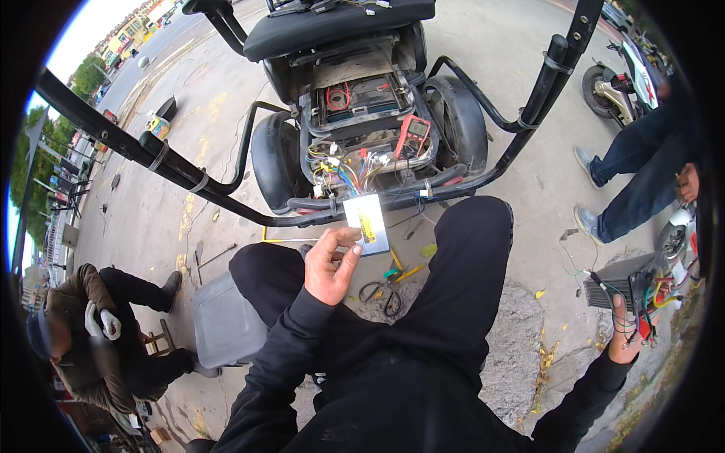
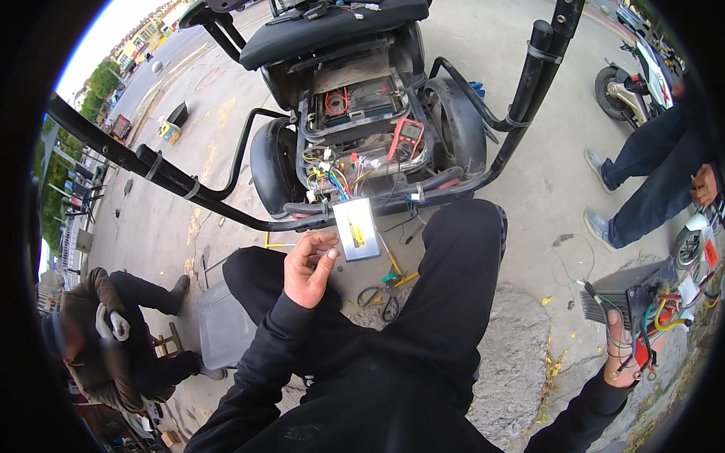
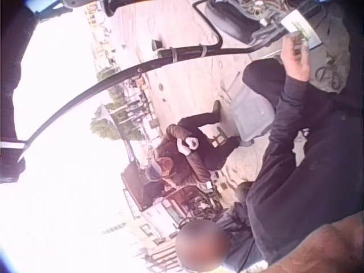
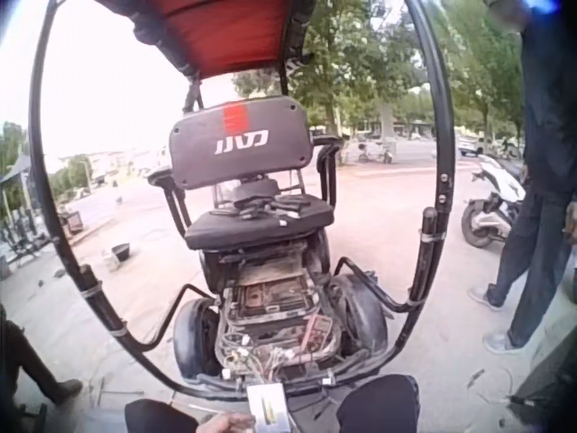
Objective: The person sits on the ground and works on the exposed wiring of a mobility scooter. They use shears to cut wires, strip insulation, and connect wires to a silver control box and other connectors.
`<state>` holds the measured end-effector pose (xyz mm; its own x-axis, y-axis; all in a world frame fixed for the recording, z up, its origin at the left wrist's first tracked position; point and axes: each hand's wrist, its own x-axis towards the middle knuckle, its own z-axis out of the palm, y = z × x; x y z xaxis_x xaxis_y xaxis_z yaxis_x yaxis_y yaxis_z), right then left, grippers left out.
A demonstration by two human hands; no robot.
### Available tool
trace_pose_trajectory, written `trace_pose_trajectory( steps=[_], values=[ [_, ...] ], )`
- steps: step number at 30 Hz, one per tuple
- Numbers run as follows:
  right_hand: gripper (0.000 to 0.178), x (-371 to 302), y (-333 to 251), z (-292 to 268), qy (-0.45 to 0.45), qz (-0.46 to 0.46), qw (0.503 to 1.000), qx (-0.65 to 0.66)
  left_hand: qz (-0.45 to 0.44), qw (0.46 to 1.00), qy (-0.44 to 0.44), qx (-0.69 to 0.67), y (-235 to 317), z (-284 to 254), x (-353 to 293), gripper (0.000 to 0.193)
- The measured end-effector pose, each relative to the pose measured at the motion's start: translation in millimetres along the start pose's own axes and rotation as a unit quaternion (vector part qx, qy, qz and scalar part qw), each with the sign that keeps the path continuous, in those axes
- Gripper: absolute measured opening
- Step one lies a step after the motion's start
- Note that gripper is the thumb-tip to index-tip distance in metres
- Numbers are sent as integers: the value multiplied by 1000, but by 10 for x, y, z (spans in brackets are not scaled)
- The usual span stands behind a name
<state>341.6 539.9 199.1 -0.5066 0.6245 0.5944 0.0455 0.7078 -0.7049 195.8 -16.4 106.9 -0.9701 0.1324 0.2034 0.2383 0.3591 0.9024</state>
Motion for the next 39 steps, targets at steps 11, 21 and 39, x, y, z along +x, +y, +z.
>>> trace_pose_trajectory(
  steps=[11,21,39],
  values=[
    [100,-1685,-2515,2861,-454,-230,841,184,-91,960,233,-126,-37,-879,-266,53],
    [92,-3551,-1530,3433,-758,-193,621,-49,-141,933,330,-42,-467,-1012,-257,38],
    [38,-3906,-1166,4071,-893,-363,257,-64,-97,938,21,333,-505,-1119,871,22]
  ],
)
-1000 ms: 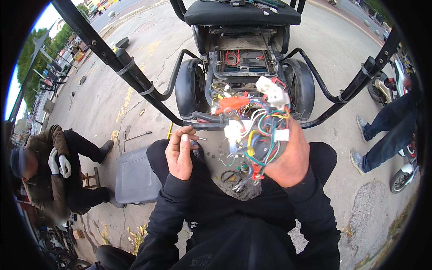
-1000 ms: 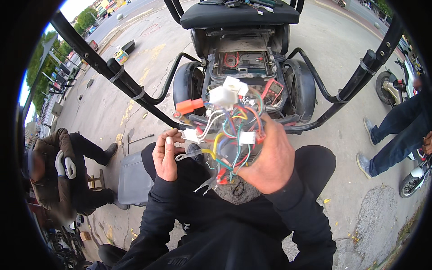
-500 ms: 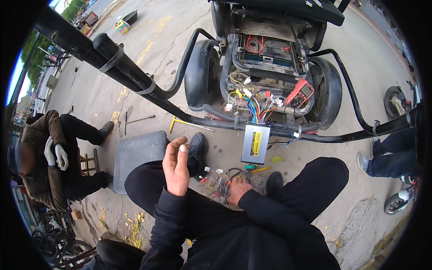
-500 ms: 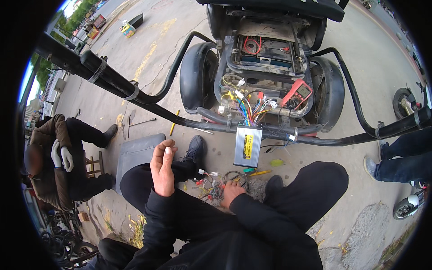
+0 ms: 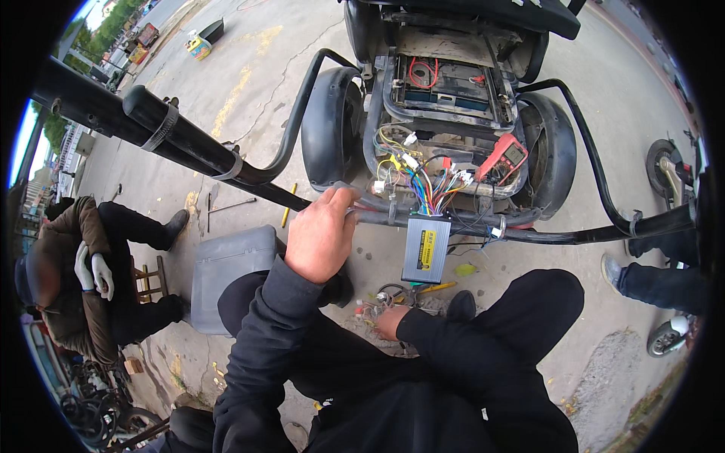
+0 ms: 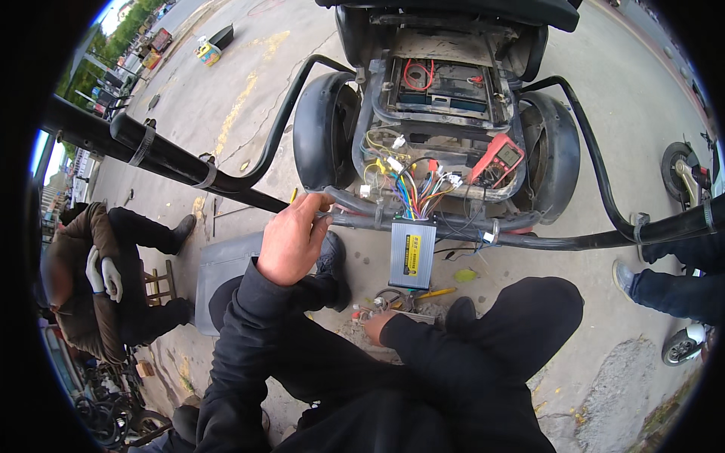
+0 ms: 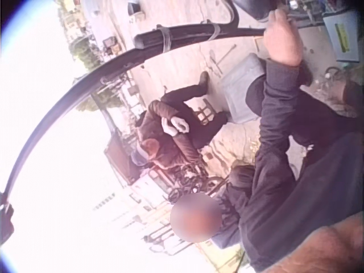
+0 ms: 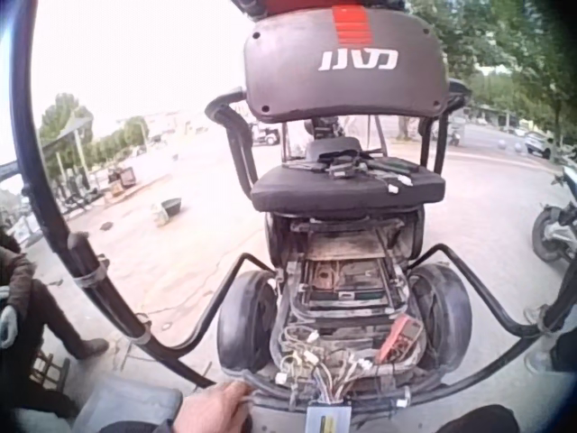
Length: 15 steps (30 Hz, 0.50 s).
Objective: The person sits on the ground and works on the exposed wiring of a mobility scooter. They use shears to cut wires, strip insulation, and connect wires to a silver control box and other connectors.
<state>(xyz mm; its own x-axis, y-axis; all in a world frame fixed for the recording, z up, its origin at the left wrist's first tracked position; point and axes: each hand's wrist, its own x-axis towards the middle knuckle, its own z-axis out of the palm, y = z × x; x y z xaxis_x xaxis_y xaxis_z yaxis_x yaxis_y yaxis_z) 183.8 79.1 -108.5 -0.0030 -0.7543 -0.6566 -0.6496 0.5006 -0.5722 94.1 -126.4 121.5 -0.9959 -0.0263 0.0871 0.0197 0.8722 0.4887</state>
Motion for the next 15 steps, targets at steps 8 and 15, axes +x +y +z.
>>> trace_pose_trajectory(
  steps=[8,15],
  values=[
    [25,-1813,309,-2442,471,59,879,41,30,990,-109,86,-610,540,968,17],
    [20,-1339,602,-2502,595,105,796,-38,-1,988,-152,3,-781,894,1093,18]
  ],
)
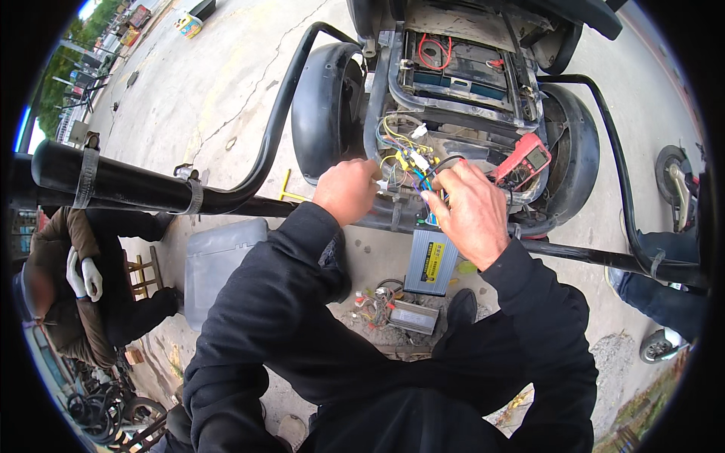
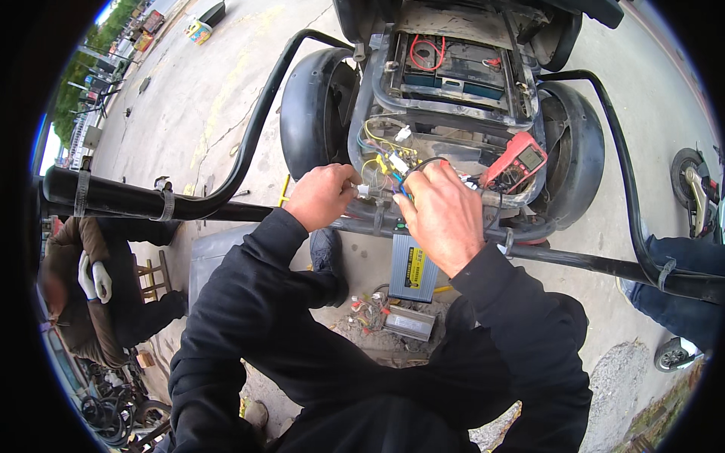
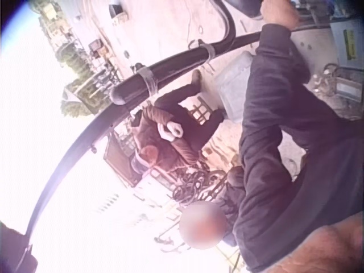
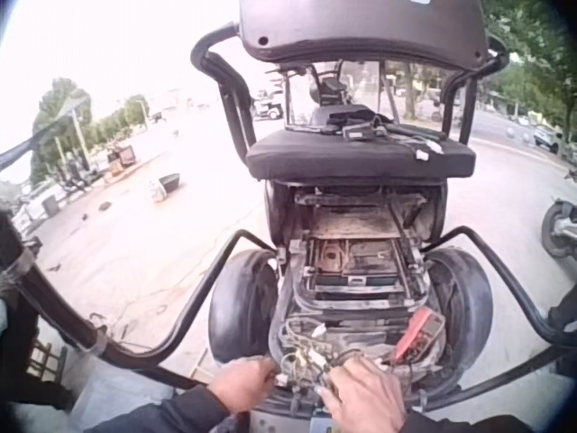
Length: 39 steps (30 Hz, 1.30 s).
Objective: The person sits on the ground and works on the exposed wiring of a mobility scooter. They use shears to cut wires, strip insulation, and connect wires to a silver control box and other connectors.
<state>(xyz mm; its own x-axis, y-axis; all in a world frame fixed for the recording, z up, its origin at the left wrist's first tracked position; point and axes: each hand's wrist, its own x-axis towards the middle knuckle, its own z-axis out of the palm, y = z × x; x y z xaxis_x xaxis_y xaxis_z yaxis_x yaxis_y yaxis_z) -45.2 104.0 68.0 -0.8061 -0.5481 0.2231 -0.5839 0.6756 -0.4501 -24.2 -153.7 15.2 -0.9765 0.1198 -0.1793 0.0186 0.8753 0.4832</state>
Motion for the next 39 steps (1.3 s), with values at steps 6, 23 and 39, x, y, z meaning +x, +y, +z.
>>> trace_pose_trajectory(
  steps=[6,23,39],
  values=[
    [10,157,222,9,68,12,995,-65,-1,998,18,-61,189,98,130,17],
    [26,267,719,-229,46,103,992,54,-28,995,18,-92,316,-115,111,20],
    [50,663,491,316,-129,128,982,58,-141,941,42,-305,111,279,470,36]
  ],
)
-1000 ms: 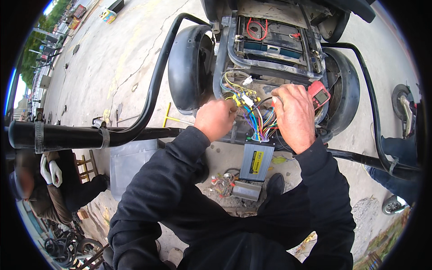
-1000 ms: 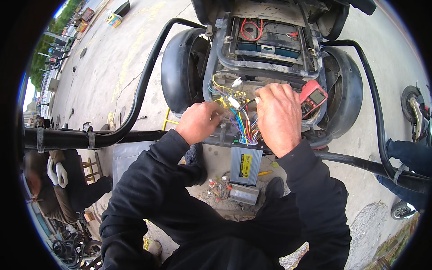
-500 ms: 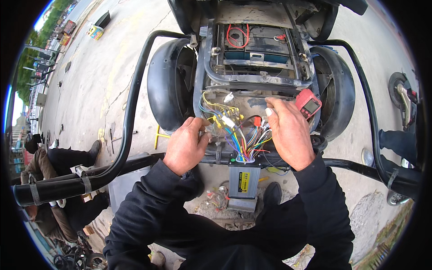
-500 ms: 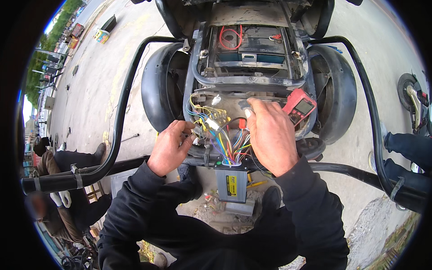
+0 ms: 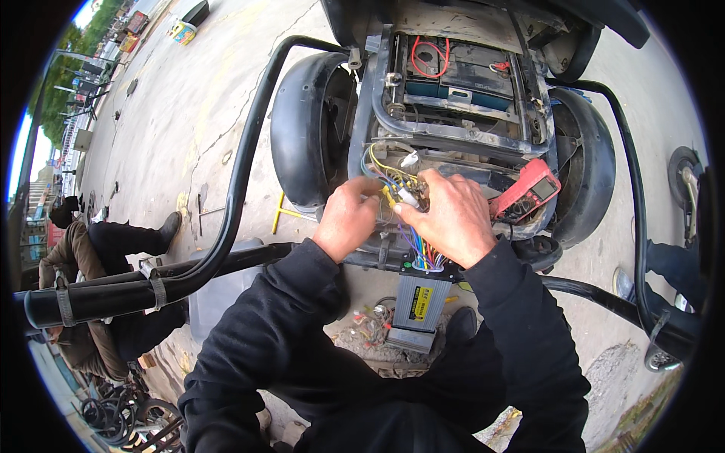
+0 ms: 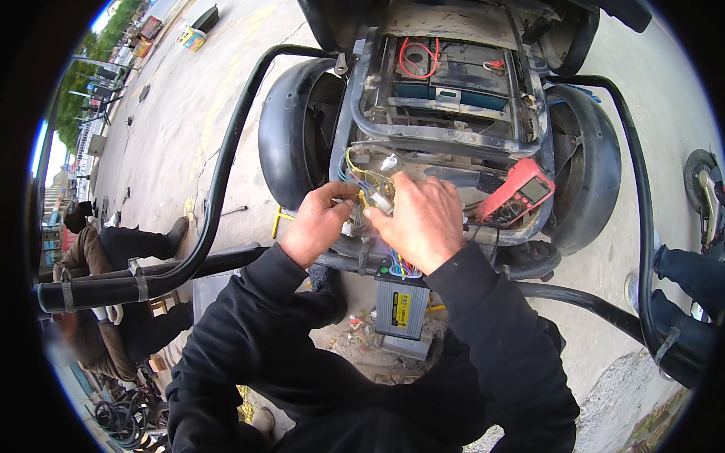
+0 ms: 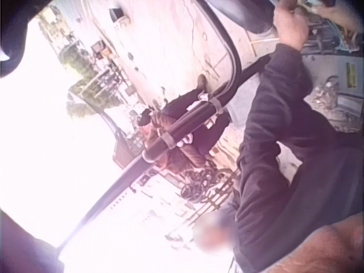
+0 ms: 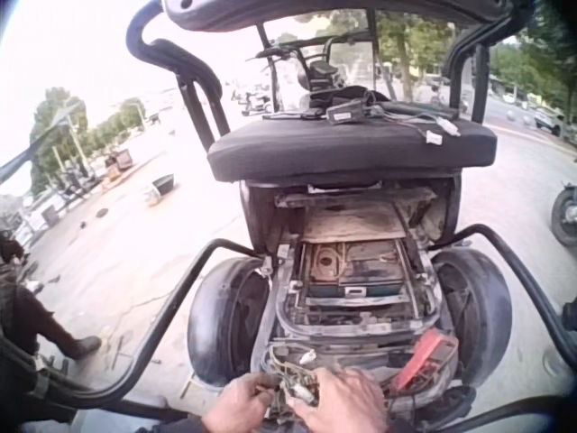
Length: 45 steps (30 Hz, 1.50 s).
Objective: The person sits on the ground and works on the exposed wiring of a mobility scooter. They use shears to cut wires, strip insulation, and connect wires to a silver control box and other connectors.
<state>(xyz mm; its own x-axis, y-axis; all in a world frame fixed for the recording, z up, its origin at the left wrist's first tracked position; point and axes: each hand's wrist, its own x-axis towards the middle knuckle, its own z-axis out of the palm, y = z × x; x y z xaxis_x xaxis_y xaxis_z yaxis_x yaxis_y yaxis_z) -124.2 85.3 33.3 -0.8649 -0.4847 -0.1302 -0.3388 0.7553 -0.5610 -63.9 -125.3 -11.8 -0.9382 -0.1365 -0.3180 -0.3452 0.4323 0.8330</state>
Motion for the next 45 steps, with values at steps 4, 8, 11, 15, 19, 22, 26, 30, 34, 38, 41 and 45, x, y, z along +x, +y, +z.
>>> trace_pose_trajectory(
  steps=[4,8,11,15,19,22,26,30,34,38,41,45],
  values=[
    [82,66,-8,-42,-63,79,995,-22,-31,994,-1,-107,16,64,-39,42],
    [89,137,5,-51,-114,103,988,-21,5,993,-27,-117,13,81,-46,45],
    [87,159,18,-31,-136,129,982,-36,38,999,-18,-17,-15,67,-23,46],
    [79,128,3,-7,-108,152,982,-44,144,989,0,39,-29,20,-55,51],
    [90,100,16,-54,-76,179,981,-25,156,976,15,150,6,-47,-84,45],
    [103,98,48,-79,-76,196,978,-8,192,963,7,188,43,-8,-130,37],
    [97,93,105,-43,-62,178,982,-9,207,951,-17,230,67,35,-138,35],
    [85,82,172,-22,-35,148,988,-23,189,925,-17,329,71,14,-139,33],
    [78,61,219,-51,-6,129,990,-49,192,909,-30,368,71,-57,-143,33],
    [71,37,209,-59,5,130,990,-52,208,899,-38,383,88,-127,-118,35],
    [66,37,199,-62,2,135,989,-62,246,879,-63,403,97,-140,-83,38],
    [65,26,203,-51,14,130,990,-45,331,862,-70,378,92,-105,-21,38]
  ],
)
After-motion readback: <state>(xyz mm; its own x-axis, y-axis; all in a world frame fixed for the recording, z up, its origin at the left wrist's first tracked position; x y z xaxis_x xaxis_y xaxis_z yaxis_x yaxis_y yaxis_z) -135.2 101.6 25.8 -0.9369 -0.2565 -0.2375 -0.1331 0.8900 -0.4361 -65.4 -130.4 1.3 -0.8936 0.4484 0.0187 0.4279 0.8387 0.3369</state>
